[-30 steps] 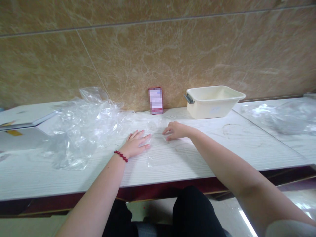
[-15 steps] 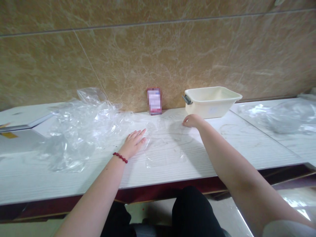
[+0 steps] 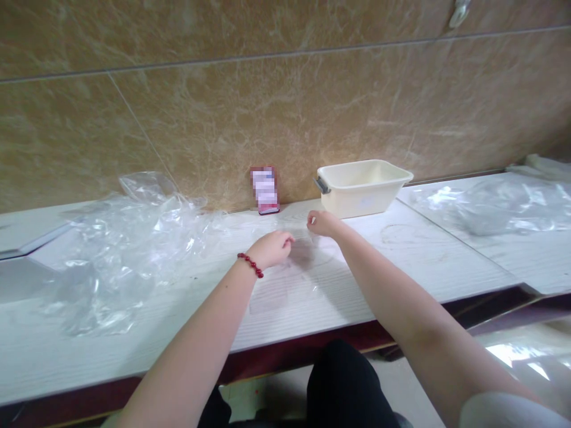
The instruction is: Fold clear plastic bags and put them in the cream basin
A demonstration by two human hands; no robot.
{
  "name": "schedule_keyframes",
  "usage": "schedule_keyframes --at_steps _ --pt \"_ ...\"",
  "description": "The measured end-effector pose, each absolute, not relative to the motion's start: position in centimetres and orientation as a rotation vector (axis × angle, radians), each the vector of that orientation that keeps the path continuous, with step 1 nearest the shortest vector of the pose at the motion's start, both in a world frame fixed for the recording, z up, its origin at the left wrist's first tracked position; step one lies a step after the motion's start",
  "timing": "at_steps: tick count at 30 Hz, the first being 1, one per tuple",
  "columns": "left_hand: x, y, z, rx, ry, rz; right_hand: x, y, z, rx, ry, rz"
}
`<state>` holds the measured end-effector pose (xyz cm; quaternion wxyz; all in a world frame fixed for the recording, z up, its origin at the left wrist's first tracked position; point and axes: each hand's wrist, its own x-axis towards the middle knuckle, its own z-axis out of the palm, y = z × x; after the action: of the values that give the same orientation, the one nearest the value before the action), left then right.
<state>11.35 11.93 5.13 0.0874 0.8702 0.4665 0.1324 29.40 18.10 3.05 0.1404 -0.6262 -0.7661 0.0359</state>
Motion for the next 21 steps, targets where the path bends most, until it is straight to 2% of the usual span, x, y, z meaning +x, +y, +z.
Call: schedule_keyframes --at_steps 2,10,15,21 --pt "12.4 13.4 4.5 2.523 1.409 0.224 29.3 17.9 3.2 -1.708 -2.203 0.178" --pt "12.2 15.3 1.0 1.693 1.463 0.844 27.8 16.7 3.5 -1.388 -2.186 0.403" --pt "13.0 14.4 1.6 1.292 1.241 0.947 27.2 16.0 3.6 -1.306 -2.295 0.435" --pt "13.5 14.4 0.8 1.246 1.244 0.988 27.2 15.7 3.9 -1.28 -2.393 0.563"
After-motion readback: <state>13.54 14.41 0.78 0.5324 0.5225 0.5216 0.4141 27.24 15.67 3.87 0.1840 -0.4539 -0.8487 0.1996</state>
